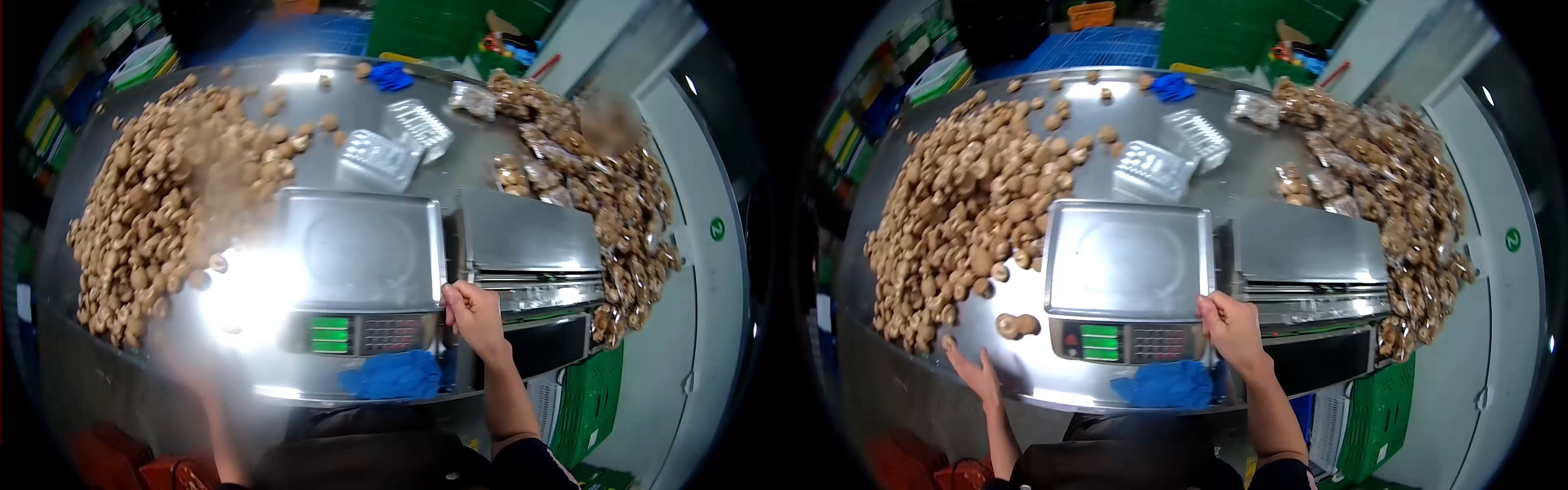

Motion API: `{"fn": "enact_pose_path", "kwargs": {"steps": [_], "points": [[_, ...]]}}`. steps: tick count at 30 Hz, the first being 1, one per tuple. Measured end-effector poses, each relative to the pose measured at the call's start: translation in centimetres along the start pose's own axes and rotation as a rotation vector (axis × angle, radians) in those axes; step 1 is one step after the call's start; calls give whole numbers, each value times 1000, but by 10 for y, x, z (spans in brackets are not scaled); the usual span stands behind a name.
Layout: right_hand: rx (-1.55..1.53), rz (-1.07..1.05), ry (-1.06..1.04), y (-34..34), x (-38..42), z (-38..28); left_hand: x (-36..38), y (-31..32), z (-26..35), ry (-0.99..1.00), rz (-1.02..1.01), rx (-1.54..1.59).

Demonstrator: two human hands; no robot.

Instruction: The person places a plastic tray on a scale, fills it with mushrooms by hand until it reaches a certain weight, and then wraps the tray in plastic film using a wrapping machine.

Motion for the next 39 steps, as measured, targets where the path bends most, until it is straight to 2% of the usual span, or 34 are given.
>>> {"fn": "enact_pose_path", "kwargs": {"steps": [1, 3, 4, 6, 7, 8, 10, 11, 12, 13, 14, 16, 17, 18, 20, 21, 24, 27, 28, 31, 32, 33, 34, 37, 39], "points": [[-37, -21, 57, 20, -6, -10, 0, 11, -27, -95, -66, -131], [-80, -6, -6, 50, -30, -19, -25, 32, -50, -270, -198, -362], [-1, 42, -93, 58, -47, -26, -32, 47, -65, -347, -314, -390], [70, 161, -199, 66, -92, -36, -49, 70, -47, -319, -311, -392], [183, 259, -332, 69, -116, -47, -55, 85, -43, -303, -304, -394], [195, 218, -212, 71, -140, -54, -58, 115, -37, -40, -2, -195], [491, 233, -303, 76, -200, -60, -68, 137, -20, 24, 134, 138], [598, 289, -375, 76, -230, -53, -85, 129, 4, -175, -34, 262], [703, 332, -450, 79, -260, -42, -101, 117, 26, -326, 16, 569], [801, 363, -538, 83, -283, -37, -109, 117, 33, -414, 34, 749], [871, 293, -456, 83, -307, -30, -117, 116, 39, -511, 65, 921], [922, 102, -323, 83, -345, -16, -117, 100, 40, -369, -89, 723], [909, -13, -266, 84, -354, -14, -109, 93, 46, -173, -203, 602], [918, -15, -253, 86, -350, -25, -100, 86, 53, 29, -279, 484], [923, 3, -287, 86, -351, -24, -70, 81, 72, 361, -482, 461], [916, 25, -332, 79, -357, -16, -60, 81, 81, 455, -638, 433], [893, 31, -340, 79, -366, -15, -43, 89, 83, 673, -660, 374], [844, 38, -318, 86, -349, -31, -48, 109, 68, 755, -509, 325], [836, 54, -319, 87, -342, -35, -61, 113, 59, 743, -438, 340], [826, 111, -336, 88, -336, -35, -109, 114, 25, 382, -177, 112], [837, 152, -350, 88, -337, -30, -124, 107, 19, 249, -133, -4], [851, 197, -361, 85, -335, -29, -135, 100, 18, 158, -178, -95], [921, 224, -319, 88, -332, -33, -133, 102, 13, 155, -136, -130], [959, 247, -368, 87, -326, -34, -124, 113, -6, 100, -44, -107], [934, 313, -473, 84, -313, -37, -123, 106, 1, 119, -131, -60]]}}
Point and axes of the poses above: each hand's wrist, its own x-axis away from the middle knuckle, its own y-axis out of the palm, z = x × y, the point moved 5 cm from there along -x, towards the middle knuckle, and after that the axes turned 13 degrees about y, right-handed, at the moved point
